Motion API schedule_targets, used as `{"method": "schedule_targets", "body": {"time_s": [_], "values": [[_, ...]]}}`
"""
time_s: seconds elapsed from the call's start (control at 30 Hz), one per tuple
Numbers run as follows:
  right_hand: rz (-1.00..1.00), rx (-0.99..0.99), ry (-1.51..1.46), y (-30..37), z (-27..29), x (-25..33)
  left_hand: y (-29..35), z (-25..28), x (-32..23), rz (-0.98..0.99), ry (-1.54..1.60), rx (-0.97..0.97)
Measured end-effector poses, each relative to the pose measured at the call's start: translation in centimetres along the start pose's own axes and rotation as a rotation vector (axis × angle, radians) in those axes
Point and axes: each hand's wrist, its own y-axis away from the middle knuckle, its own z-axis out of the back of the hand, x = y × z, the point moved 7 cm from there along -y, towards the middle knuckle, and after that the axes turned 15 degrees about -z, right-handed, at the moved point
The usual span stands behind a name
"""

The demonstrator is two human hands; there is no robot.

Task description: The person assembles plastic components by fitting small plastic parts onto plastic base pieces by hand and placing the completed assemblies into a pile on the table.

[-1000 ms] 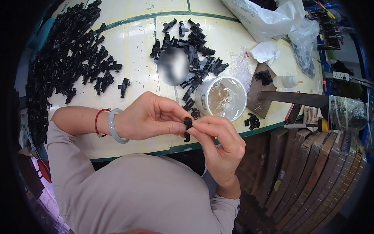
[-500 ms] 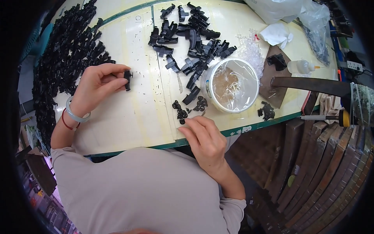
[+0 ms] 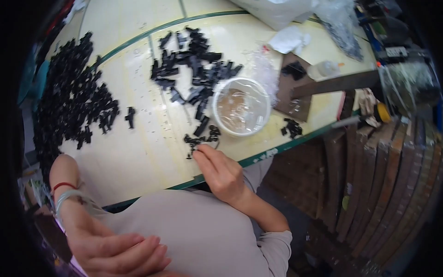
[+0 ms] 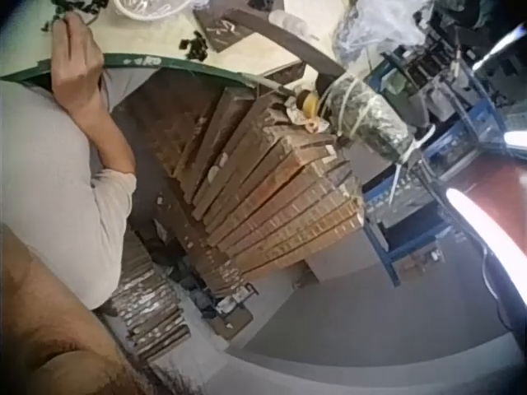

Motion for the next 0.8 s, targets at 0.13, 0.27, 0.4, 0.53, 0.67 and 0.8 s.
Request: {"method": "schedule_targets", "body": {"time_s": [0.13, 0.27, 0.4, 0.53, 0.67, 0.8], "values": [[0.025, -0.001, -0.07, -0.1, 0.3, 0.4, -0.8, 1.5, 0.9, -0.206, -0.097, 0.015], [0.021, -0.049, -0.133, 0.1, 0.2, 0.6, -0.8, 2.8, 0.1, -0.206, -0.084, 0.042], [0.025, -0.146, -0.135, 0.5, 1.6, -0.2, -1.4, -1.3, 1.9, -0.025, 0.037, 0.059], [0.028, -0.105, -0.061, 0.6, 1.3, 0.0, -2.1, -4.2, 2.8, 0.139, 0.275, -0.023], [0.039, -0.026, -0.014, 0.5, 0.9, 0.0, -0.5, -6.5, 2.7, 0.23, 0.331, 0.075], [0.054, -0.105, -0.006, 1.3, 3.3, -0.1, 3.2, -7.7, 3.6, 0.444, 0.267, 0.061]]}}
